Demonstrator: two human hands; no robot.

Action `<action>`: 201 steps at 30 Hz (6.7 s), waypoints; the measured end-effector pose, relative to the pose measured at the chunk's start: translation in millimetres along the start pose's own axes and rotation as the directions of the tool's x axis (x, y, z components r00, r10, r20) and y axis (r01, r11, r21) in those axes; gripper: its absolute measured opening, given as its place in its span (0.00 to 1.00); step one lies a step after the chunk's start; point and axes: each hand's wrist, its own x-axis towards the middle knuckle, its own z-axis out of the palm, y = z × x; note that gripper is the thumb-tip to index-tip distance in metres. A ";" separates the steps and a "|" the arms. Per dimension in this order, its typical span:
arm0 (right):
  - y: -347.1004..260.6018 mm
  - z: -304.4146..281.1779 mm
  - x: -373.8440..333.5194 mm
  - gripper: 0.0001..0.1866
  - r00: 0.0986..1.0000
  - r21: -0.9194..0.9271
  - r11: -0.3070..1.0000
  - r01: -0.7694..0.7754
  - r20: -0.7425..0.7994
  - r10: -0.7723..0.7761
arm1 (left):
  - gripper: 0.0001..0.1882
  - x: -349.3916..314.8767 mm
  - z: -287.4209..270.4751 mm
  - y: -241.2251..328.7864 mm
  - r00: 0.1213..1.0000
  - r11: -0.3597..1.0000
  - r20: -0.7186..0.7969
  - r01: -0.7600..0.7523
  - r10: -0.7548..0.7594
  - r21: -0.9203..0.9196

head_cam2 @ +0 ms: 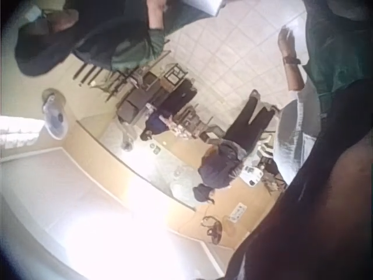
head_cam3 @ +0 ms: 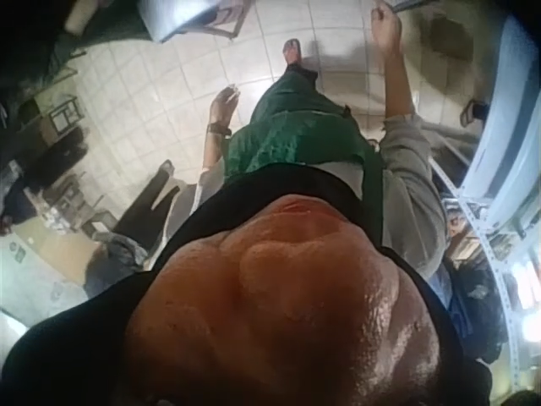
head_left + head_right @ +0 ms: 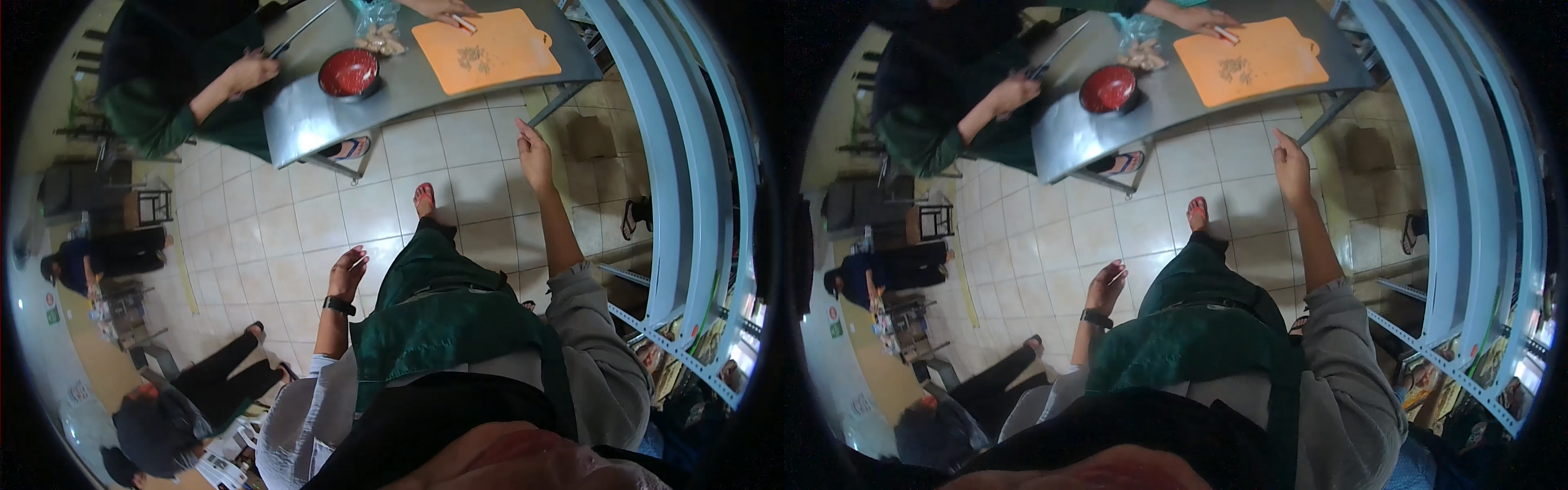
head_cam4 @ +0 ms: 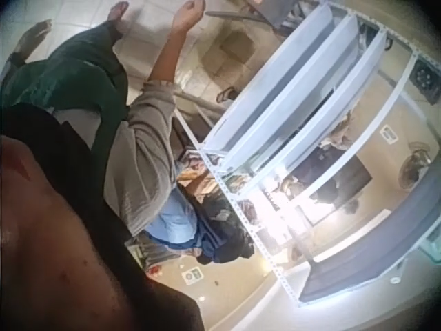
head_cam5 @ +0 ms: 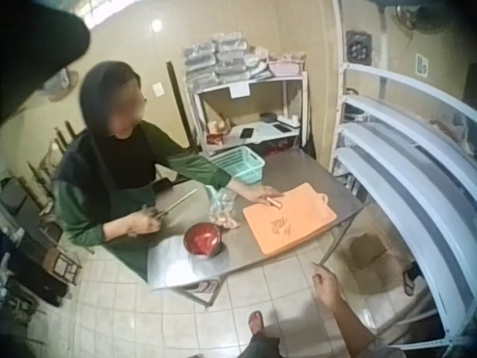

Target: Chopping mushrooms and assembling large rectangular pizzas with various toppings like pepperoni and sauce.

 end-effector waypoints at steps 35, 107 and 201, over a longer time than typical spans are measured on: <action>23.5 77.5 226.6 0.25 0.866 -0.171 0.881 0.441 0.337 -0.368 | 0.21 308.1 429.6 186.7 0.678 0.522 0.394 -0.732 0.620 0.439; -9.1 161.0 283.7 0.18 0.651 0.441 0.633 -0.636 0.747 0.135 | 0.18 233.9 303.5 142.7 0.950 0.950 0.003 -0.314 0.314 -0.009; -79.9 -203.2 -1149.5 0.20 0.118 0.492 0.075 0.867 -0.349 0.930 | 0.13 -608.0 134.8 -701.4 0.003 -0.427 -0.427 -0.020 -0.904 0.904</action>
